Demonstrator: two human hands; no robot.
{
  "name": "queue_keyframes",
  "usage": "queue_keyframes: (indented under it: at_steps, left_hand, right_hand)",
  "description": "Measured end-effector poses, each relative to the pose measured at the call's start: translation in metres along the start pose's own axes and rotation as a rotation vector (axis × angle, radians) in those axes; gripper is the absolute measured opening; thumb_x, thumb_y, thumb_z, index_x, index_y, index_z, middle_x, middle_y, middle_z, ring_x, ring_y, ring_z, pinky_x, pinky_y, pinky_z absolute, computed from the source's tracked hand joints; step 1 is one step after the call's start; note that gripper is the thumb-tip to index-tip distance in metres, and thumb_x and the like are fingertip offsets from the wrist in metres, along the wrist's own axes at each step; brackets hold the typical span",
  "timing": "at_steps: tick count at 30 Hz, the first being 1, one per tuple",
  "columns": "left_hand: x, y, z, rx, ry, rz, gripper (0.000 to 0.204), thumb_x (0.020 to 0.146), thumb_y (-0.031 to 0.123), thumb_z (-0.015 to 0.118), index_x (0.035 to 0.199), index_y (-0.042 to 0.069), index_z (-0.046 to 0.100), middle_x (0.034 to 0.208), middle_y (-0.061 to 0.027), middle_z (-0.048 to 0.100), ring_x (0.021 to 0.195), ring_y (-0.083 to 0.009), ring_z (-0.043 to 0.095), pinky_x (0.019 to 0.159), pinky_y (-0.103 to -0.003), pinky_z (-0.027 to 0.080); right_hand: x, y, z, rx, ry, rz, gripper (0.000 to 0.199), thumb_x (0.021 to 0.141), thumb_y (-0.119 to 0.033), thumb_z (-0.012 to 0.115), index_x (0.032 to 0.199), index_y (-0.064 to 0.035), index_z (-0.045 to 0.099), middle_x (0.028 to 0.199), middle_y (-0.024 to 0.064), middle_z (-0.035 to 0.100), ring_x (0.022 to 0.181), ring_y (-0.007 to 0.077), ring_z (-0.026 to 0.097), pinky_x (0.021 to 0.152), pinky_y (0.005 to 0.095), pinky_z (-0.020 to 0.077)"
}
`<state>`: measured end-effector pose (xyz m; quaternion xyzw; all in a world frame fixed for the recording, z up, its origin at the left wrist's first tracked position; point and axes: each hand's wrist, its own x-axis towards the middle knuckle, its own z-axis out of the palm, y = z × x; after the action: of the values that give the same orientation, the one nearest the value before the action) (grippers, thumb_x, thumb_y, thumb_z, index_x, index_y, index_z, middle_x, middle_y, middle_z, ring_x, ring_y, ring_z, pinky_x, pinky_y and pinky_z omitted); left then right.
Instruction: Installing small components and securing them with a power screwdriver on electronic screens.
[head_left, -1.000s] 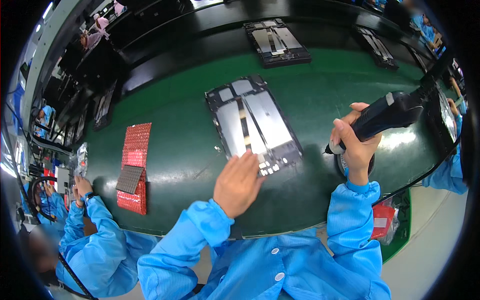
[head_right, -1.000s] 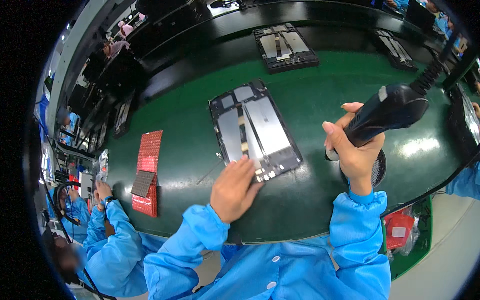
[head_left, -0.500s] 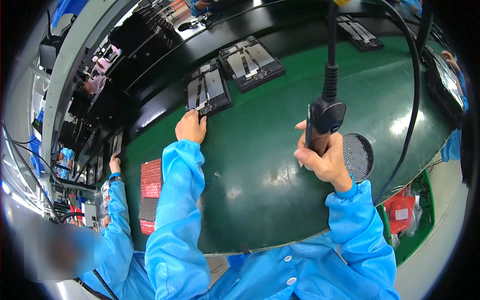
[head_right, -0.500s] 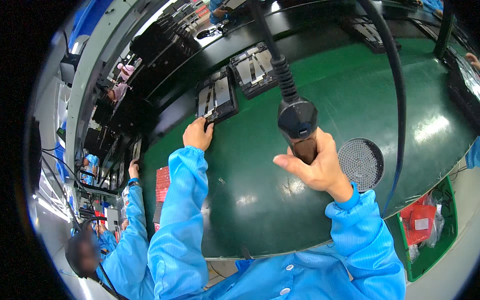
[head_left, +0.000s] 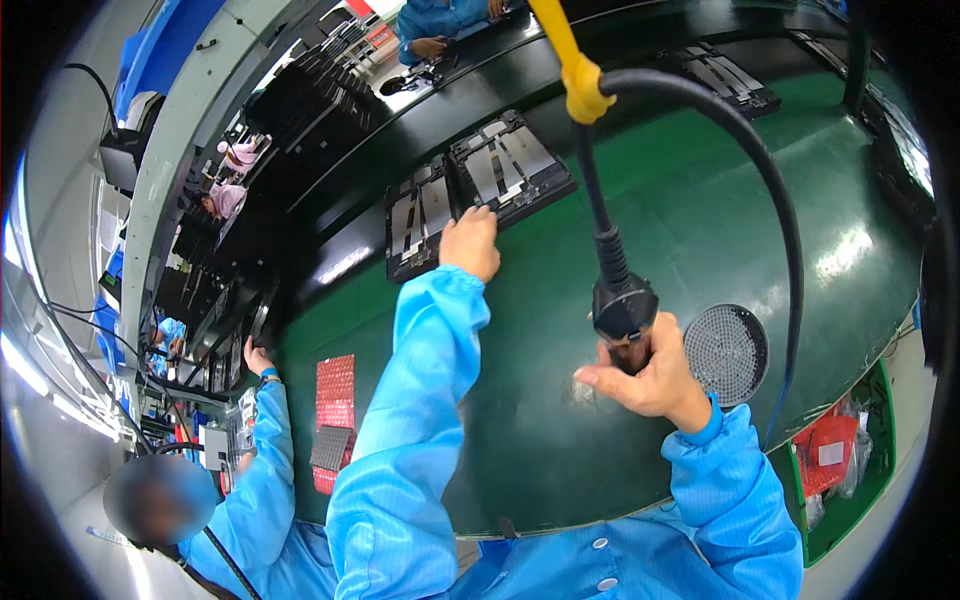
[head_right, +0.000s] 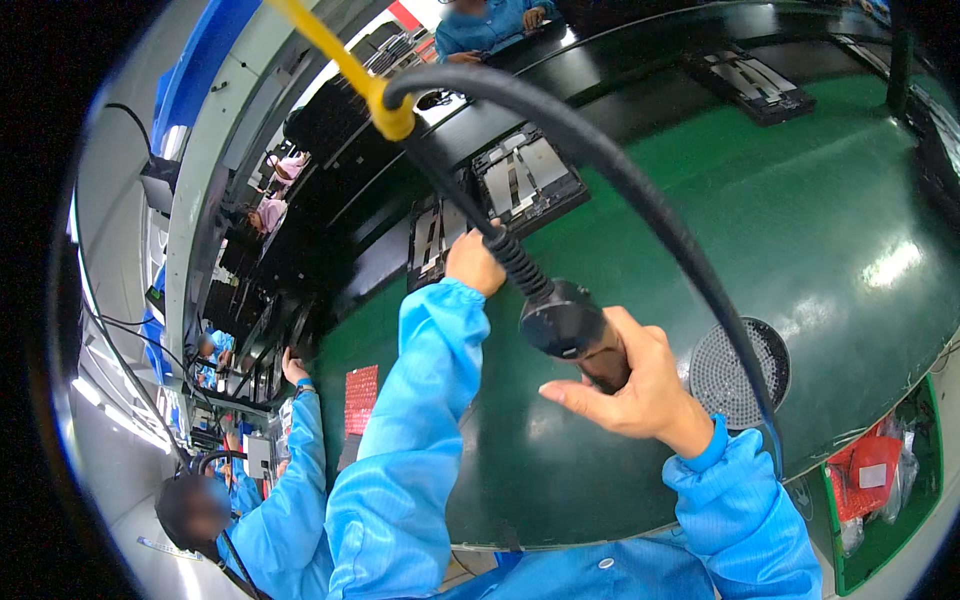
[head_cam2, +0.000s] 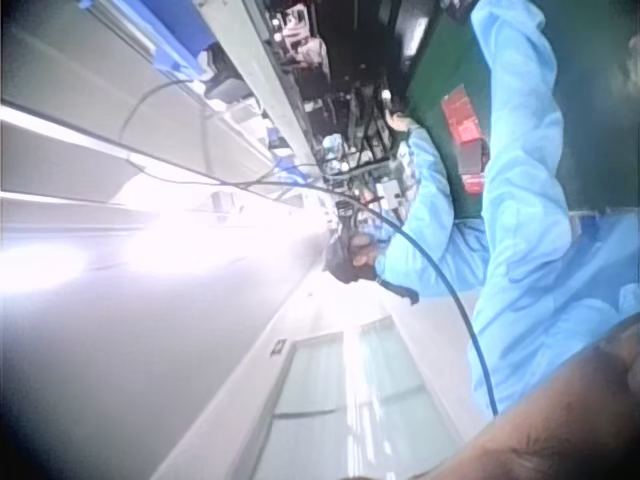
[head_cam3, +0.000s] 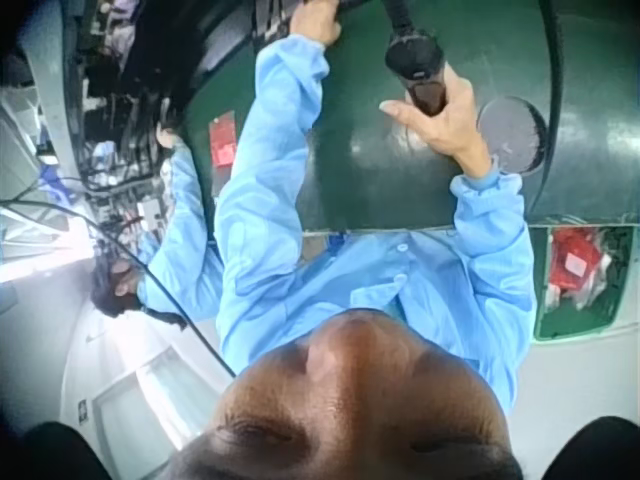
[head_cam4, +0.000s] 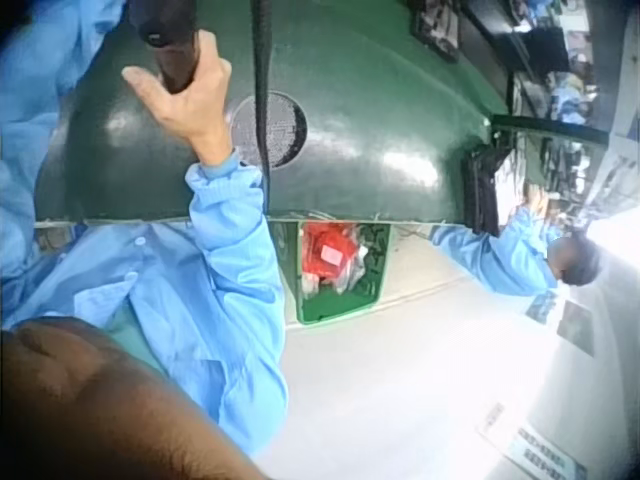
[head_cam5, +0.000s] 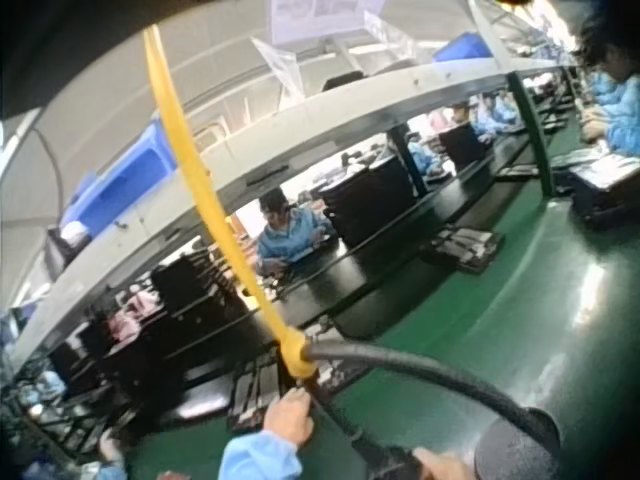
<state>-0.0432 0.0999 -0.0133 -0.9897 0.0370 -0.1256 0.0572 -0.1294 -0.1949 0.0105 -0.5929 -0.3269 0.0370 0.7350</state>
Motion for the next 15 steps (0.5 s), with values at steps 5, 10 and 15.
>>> queue_keyframes:
  at_steps: [5,10,15]
  left_hand:
    - [0.042,0.014,0.004,0.229,-0.202,-0.06,0.04,0.068,0.002,0.066,0.108,0.004,0.059,0.116,-0.0077,0.055,0.117,-0.0258,0.051,0.097,-0.05,0.043]
    - [0.053,0.007,0.006,0.159,-0.146,-0.224,0.054,0.067,0.003,0.069,0.119,0.004,0.053,0.125,-0.01,0.052,0.118,-0.028,0.051,0.097,-0.047,0.042]
    - [0.038,0.006,-0.017,0.102,0.234,-0.303,0.033,0.067,0.008,0.062,0.1,0.006,0.063,0.102,-0.0079,0.065,0.102,-0.0271,0.059,0.084,-0.042,0.043]
  right_hand:
    - [0.003,-0.005,0.004,-0.054,-0.049,-0.002,0.045,0.067,-0.016,0.084,0.098,0.0008,0.055,0.053,-0.0033,0.047,0.048,0.002,0.038,0.044,0.0206,0.0299]
    - [0.006,-0.006,0.008,0.062,-0.093,0.006,0.057,0.071,-0.007,0.08,0.12,0.0025,0.051,0.09,0.0067,0.07,0.074,0.0055,0.062,0.054,0.0179,0.0453]
    - [0.007,-0.008,0.009,0.043,-0.002,0.034,0.047,0.064,-0.01,0.084,0.1,0.0003,0.055,0.057,-0.0027,0.054,0.047,0.0025,0.049,0.043,0.0187,0.0373]
